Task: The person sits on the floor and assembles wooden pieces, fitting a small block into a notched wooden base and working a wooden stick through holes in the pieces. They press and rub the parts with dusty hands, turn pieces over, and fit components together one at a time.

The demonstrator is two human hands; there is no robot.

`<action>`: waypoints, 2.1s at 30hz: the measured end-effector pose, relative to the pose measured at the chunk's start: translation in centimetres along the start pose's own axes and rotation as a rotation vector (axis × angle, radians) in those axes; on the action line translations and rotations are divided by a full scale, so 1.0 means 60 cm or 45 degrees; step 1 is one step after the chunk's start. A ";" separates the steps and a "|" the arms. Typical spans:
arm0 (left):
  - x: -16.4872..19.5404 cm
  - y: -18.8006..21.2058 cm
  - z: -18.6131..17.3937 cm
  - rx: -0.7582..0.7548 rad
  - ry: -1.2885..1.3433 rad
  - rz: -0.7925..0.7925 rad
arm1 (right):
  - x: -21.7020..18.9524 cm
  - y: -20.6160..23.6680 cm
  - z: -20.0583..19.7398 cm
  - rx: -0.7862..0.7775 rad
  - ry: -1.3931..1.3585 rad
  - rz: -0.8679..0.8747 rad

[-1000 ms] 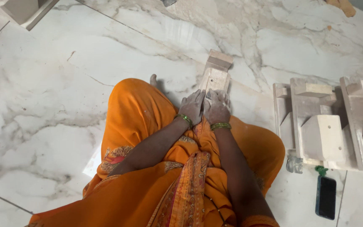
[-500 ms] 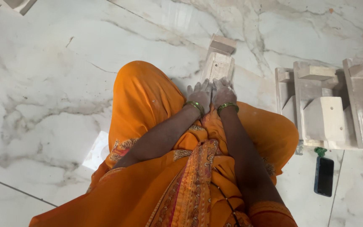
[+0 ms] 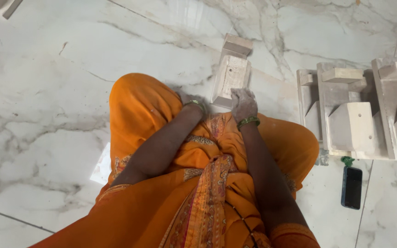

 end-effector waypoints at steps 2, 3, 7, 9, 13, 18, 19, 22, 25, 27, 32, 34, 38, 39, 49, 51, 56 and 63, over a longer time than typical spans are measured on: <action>-0.017 -0.003 -0.024 -0.038 -0.090 -0.026 | 0.001 0.001 0.005 -0.053 0.025 0.022; -0.025 -0.004 -0.034 -0.054 -0.122 -0.039 | 0.003 -0.001 0.007 -0.082 0.037 0.034; -0.049 -0.008 -0.076 -0.076 -0.220 -0.089 | 0.037 -0.029 0.022 -0.304 -0.044 0.105; -0.053 -0.011 -0.090 -0.087 -0.246 -0.101 | 0.071 -0.058 0.029 -0.498 -0.090 0.166; -0.052 -0.017 -0.098 -0.125 -0.273 -0.104 | 0.100 -0.123 -0.015 -0.088 -0.008 -0.176; -0.043 -0.023 -0.089 -0.196 -0.309 -0.095 | 0.119 -0.156 -0.006 -0.108 -0.118 0.055; -0.039 -0.025 -0.088 -0.205 -0.310 -0.094 | 0.114 -0.159 -0.004 -0.063 -0.087 0.018; -0.030 -0.031 -0.083 -0.243 -0.329 -0.099 | 0.105 -0.169 0.012 0.062 0.034 -0.083; -0.018 -0.038 -0.081 -0.271 -0.338 -0.103 | 0.104 -0.174 0.038 0.110 0.166 -0.161; -0.017 -0.041 -0.081 -0.283 -0.348 -0.110 | 0.096 -0.174 0.059 0.087 0.156 -0.192; -0.026 -0.040 -0.080 -0.302 -0.383 -0.144 | 0.042 -0.161 0.121 -0.256 0.326 -0.315; -0.022 -0.040 -0.081 -0.311 -0.380 -0.142 | 0.056 -0.161 0.123 -0.355 0.322 -0.161; -0.008 -0.039 -0.082 -0.329 -0.370 -0.108 | 0.098 -0.167 0.074 0.012 0.471 -0.110; -0.009 -0.036 -0.082 -0.328 -0.372 -0.108 | 0.090 -0.161 0.058 0.257 0.520 -0.261; -0.039 -0.061 -0.051 -0.245 -0.474 -0.149 | 0.091 -0.150 0.156 -0.636 0.548 -0.023; -0.034 -0.062 -0.046 -0.238 -0.455 -0.120 | 0.131 -0.160 0.132 -0.568 0.520 0.138; -0.011 -0.050 -0.045 -0.305 -0.357 0.005 | 0.077 -0.151 0.116 -0.099 0.526 -0.279; -0.045 -0.048 -0.069 -0.067 -0.438 -0.161 | 0.086 -0.144 0.113 -0.225 0.366 -0.171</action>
Point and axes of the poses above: each hand's wrist, its own y-axis away from the middle knuckle, its own z-axis out of the palm, x = y × z, the point moved 6 cm from there along -y, towards the middle knuckle, and after that the axes turned 14 degrees about y, right-handed, at the moved point
